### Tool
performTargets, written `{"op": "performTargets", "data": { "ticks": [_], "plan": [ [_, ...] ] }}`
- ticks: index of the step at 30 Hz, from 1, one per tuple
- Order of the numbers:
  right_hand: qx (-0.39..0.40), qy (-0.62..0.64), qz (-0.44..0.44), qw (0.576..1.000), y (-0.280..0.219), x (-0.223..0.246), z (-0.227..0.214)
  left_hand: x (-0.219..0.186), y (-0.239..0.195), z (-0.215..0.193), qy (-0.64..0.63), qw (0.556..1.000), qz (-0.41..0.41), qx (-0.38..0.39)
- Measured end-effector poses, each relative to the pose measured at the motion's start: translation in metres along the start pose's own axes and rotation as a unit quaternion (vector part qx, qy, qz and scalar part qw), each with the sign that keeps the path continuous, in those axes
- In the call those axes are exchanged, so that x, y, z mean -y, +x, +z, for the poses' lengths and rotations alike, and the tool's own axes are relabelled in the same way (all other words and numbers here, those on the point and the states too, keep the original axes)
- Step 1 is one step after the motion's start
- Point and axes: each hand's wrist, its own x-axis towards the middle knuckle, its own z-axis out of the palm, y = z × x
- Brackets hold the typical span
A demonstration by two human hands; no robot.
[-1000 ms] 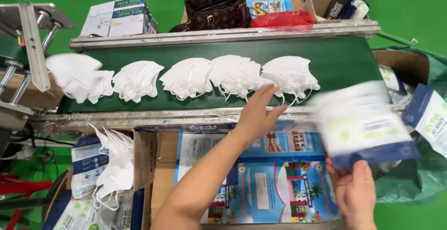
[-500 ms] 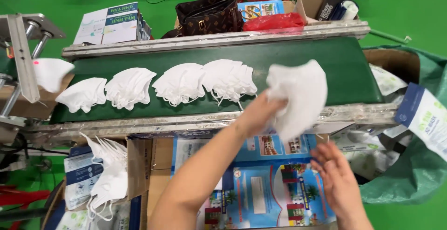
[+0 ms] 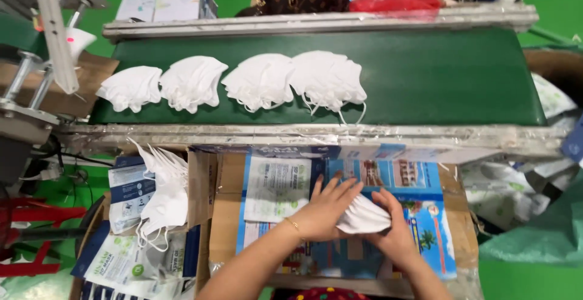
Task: The person packs white 3D face masks one at a time into blue plastic pouches at a workbench, pressing each mask into a bag and setting filled bags aside while stacks of masks wait on the conveyor above.
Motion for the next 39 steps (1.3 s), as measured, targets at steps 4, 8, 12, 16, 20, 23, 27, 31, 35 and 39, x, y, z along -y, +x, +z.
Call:
{"op": "performTargets", "data": {
  "ticks": [4, 8, 12, 16, 20, 23, 27, 31, 35, 39],
  "plan": [
    [0.037, 0.098, 0.017, 0.994, 0.008, 0.016, 0.013, 0.008, 0.009, 0.016, 0.066, 0.997, -0.036, 0.03],
    [0.043, 0.022, 0.096, 0.994, -0.003, -0.038, 0.008, 0.001, 0.007, 0.042, 0.055, 0.996, 0.014, -0.068],
    [0.068, -0.127, 0.023, 0.989, 0.007, -0.014, -0.026, 0.007, -0.012, 0.035, -0.034, 0.99, 0.062, -0.119],
    [0.139, 0.101, 0.161, 0.972, -0.011, -0.005, -0.074, 0.035, -0.034, 0.031, -0.017, 0.951, -0.188, -0.245],
    [0.019, 0.016, 0.157, 0.987, -0.003, -0.002, -0.074, 0.07, -0.033, 0.062, 0.071, 0.945, -0.259, -0.187],
    [-0.041, -0.118, 0.103, 0.987, 0.005, 0.018, -0.053, 0.074, -0.026, 0.069, 0.12, 0.93, -0.312, -0.151],
    [-0.017, -0.24, -0.001, 0.971, 0.003, 0.032, -0.025, 0.062, -0.023, 0.051, 0.103, 0.923, -0.35, -0.126],
    [0.038, -0.363, -0.101, 0.926, 0.002, 0.042, -0.009, 0.072, -0.025, 0.045, 0.011, 0.908, -0.362, -0.21],
    [0.098, -0.112, 0.002, 0.989, -0.004, 0.028, -0.006, 0.052, -0.036, 0.038, -0.073, 0.905, -0.203, -0.366],
    [0.126, 0.185, 0.247, 0.943, -0.002, 0.05, 0.014, 0.008, -0.039, 0.037, -0.107, 0.92, -0.141, -0.35]
  ]
}}
